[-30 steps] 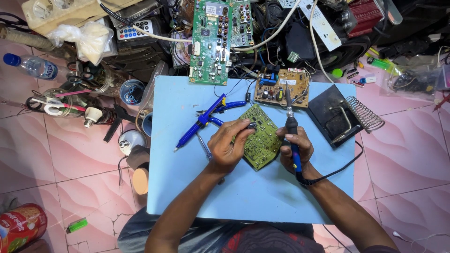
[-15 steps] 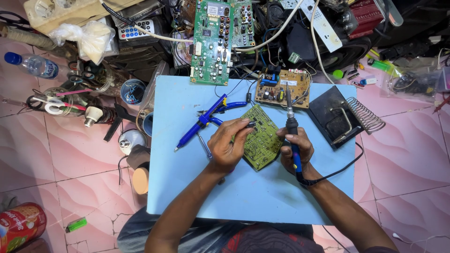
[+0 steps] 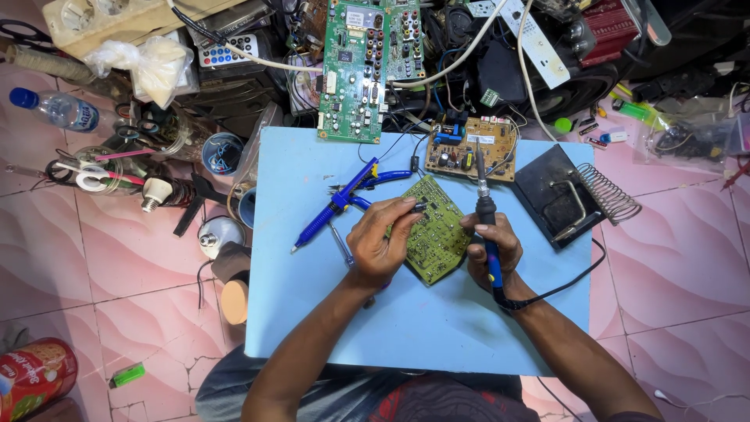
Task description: Desoldering and inspecting components on a circuit board using a soldering iron and a desoldering pump at an electronics repair station.
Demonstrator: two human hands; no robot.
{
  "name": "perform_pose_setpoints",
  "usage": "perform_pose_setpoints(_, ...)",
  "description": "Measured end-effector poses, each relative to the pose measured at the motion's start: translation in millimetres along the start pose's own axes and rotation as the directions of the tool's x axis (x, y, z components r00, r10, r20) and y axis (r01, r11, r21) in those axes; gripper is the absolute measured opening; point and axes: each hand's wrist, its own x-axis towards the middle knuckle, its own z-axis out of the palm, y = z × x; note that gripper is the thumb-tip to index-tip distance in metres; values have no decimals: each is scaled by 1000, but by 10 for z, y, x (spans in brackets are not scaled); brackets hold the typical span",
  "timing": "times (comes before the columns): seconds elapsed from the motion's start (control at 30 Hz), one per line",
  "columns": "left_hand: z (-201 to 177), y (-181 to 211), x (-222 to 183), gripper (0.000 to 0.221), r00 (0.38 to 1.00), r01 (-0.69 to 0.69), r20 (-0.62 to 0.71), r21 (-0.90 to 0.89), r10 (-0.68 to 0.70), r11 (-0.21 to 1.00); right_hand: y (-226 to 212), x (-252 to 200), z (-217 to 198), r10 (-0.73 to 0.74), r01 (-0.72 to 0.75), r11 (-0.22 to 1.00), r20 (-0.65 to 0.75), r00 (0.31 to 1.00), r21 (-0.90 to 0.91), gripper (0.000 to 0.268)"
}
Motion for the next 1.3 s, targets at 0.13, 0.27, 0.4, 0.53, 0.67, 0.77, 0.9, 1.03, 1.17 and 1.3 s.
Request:
perform_pose_setpoints(0.13, -1, 31, 42, 20, 1000, -6, 6, -4, 6, 1000, -20, 39, 10, -4, 4, 1000, 4, 1000, -10, 31)
perform_pose_setpoints(0.27, -5, 34, 30, 21, 1000, 3, 16, 4, -3, 1000, -20, 22, 0, 2, -2, 1000, 5, 1000, -3, 32)
perform_pose_setpoints(0.4, -2, 19, 12, 20, 1000, 0, 17, 22, 0, 1000, 5, -10, -12, 5, -5, 1000, 9, 1000, -5, 31)
perform_pose_setpoints(0.53, -7, 30, 14, 20, 1000, 9, 14, 29, -9, 1000, 3, -6, -8, 6, -6, 1000, 11, 1000, -9, 32)
perform_pose_setpoints(0.67, -17, 24, 7, 20, 1000, 9, 28, 22, -10, 1000, -9, 9, 3, -7, 8, 1000, 6, 1000, -18, 31)
perform_pose_setpoints(0.77, -15, 35, 21, 21, 999, 9, 31, 2, -9, 1000, -11, 13, 8, -3, 3, 1000, 1, 1000, -8, 31)
perform_pose_setpoints(0.9, -20, 40, 33, 21, 999, 9, 39, -2, -9, 1000, 2, 2, 9, 1, -1, 1000, 2, 1000, -10, 32)
perform_pose_setpoints(1.03, -13, 15, -6, 21, 999, 10, 36, -3, -10, 1000, -6, -13, -2, 13, -13, 1000, 8, 1000, -4, 32)
perform_pose_setpoints(1.17, -14, 16, 7, 21, 999, 2, 38, 4, -2, 1000, 9, -27, -5, 10, -10, 1000, 11, 1000, -14, 32)
perform_pose_setpoints(1.3, -2, -141, -122, 21, 998, -35, 55, 4, 35, 999, -30, 3, 10, 17, -17, 1000, 6, 1000, -18, 31)
